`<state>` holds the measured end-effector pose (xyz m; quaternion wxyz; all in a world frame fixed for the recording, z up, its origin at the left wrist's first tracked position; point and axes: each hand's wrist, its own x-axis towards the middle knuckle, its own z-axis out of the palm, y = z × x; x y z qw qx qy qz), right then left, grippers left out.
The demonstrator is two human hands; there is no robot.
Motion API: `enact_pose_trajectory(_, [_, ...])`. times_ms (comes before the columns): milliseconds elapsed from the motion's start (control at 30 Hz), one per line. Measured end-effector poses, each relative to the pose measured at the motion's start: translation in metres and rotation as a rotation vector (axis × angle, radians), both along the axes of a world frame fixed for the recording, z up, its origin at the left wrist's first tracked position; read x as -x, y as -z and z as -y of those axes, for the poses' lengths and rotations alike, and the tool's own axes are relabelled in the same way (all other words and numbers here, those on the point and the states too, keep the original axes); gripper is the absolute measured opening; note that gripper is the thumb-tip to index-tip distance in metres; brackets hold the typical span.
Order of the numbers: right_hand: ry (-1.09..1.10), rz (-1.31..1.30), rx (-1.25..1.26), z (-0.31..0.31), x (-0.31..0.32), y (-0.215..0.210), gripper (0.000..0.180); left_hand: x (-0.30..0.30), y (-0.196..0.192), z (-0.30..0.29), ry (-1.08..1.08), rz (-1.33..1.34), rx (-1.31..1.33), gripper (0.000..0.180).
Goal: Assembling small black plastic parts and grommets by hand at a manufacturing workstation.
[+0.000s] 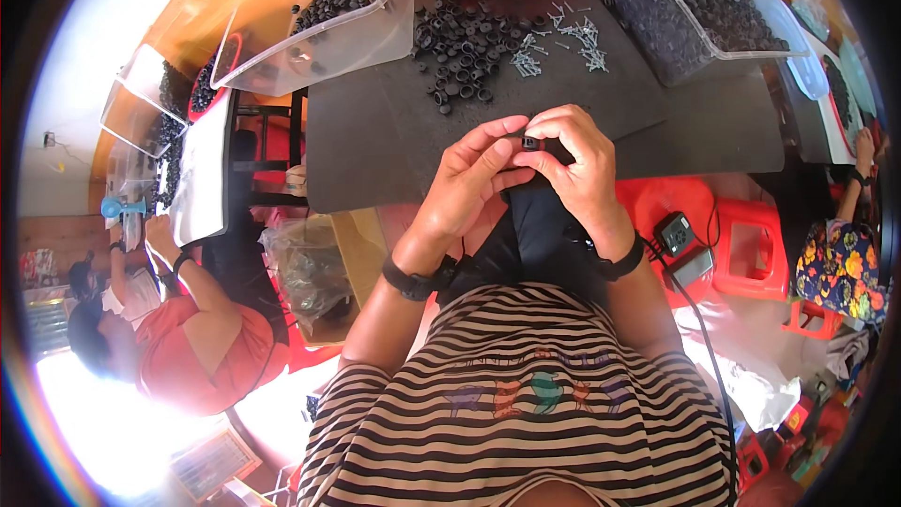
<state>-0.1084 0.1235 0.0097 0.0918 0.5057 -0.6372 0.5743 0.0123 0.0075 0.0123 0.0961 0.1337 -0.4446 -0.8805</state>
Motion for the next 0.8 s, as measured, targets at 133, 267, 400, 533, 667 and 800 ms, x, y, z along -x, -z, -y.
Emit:
enact_pose_trajectory(133, [-0.024, 0.069, -0.044, -0.004, -0.003, 0.007, 0.026, -0.007, -0.005, -0.004, 0.017, 0.025, 0.052, 0.037])
enact_pose_trajectory(267, [-0.055, -0.007, -0.081, -0.007, -0.01, 0.003, 0.027, -0.011, -0.012, -0.004, 0.071, 0.045, 0.173, 0.039])
enact_pose_trajectory(400, [-0.072, -0.086, -0.003, -0.005, -0.014, 0.001, 0.031, -0.014, -0.024, -0.002, 0.124, 0.086, 0.203, 0.039])
enact_pose_trajectory(533, [-0.117, -0.003, 0.037, -0.003, -0.011, -0.011, 0.047, -0.015, -0.061, 0.03, 0.115, 0.082, 0.493, 0.033])
enact_pose_trajectory(667, [-0.024, 0.181, -0.002, -0.008, 0.006, 0.007, 0.039, 0.007, -0.122, 0.122, -0.32, -0.063, 1.157, 0.031])
enact_pose_trajectory(800, [0.018, 0.226, 0.001, -0.007, 0.005, 0.01, 0.023, 0.02, -0.135, 0.15, -0.809, -0.032, 1.751, 0.032])
